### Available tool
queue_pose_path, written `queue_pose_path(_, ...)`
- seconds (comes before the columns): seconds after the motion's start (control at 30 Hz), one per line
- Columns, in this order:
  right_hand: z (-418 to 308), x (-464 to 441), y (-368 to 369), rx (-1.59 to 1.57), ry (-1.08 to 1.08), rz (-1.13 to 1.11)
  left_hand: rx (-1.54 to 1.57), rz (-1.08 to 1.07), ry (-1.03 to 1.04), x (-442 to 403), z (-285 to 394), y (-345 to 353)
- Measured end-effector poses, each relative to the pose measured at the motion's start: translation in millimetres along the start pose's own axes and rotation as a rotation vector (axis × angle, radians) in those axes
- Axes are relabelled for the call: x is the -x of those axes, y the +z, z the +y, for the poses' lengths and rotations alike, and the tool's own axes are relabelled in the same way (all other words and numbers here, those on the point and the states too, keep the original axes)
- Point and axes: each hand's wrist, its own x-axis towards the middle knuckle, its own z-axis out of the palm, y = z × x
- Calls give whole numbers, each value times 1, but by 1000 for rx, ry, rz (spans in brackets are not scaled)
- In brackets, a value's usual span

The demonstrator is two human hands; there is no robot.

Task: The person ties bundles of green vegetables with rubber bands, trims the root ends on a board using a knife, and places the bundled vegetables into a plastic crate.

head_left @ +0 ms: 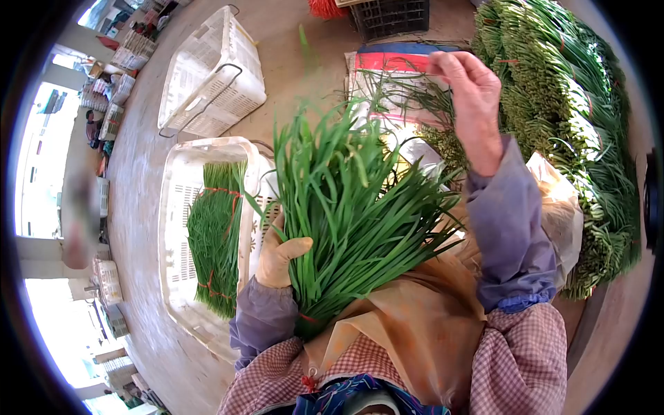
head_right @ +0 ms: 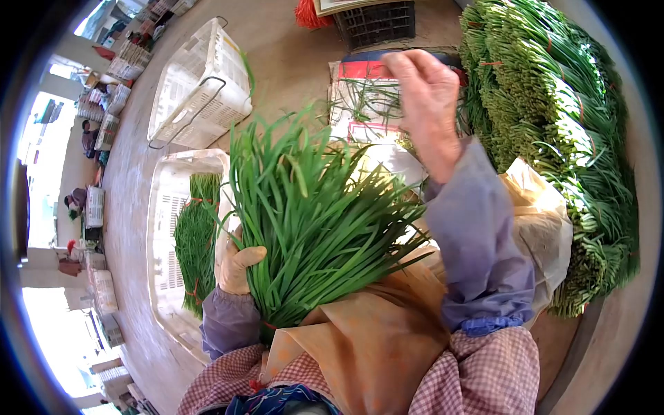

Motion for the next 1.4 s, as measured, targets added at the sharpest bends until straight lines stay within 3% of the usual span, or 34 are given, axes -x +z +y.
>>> queue_pose_path(0.03,8,-5,-26,-89,25,-42,6,-10,26,-1,1,-1)
queue_pose_path(0.1,6,7,-51,69,68,-6,60,-17,49,-2,1,0)
queue_pose_path(0.17,14,19,-79,209,204,-192,80,-47,52,-5,1,-3)
queue_pose_path(0.23,18,33,-86,181,353,-302,86,-96,24,-9,-2,-11)
queue_pose_path(0.43,26,50,-60,112,398,-430,99,-126,39,-11,-4,-9)
queue_pose_path(0.6,8,49,-37,12,192,-353,71,-137,54,-12,-5,-8)
queue_pose_path(0.7,-5,56,-21,404,-106,-326,83,-128,15,-13,-6,-15)
queue_pose_path(0.73,-17,63,-12,358,-161,-324,71,-114,23,-11,-5,-10)
queue_pose_path(0.83,-53,74,18,145,-110,-397,19,-61,42,-3,1,3)
queue_pose_path(1.03,-41,79,56,727,-273,-509,-19,3,76,6,5,13)
queue_pose_path(1.17,-37,76,66,572,-219,-410,-8,18,38,8,3,5)
queue_pose_path(1.3,-19,71,69,621,-476,-410,-1,-19,-9,4,0,-4)
queue_pose_path(1.4,-21,66,67,775,-514,-523,-50,23,36,2,-4,-8)
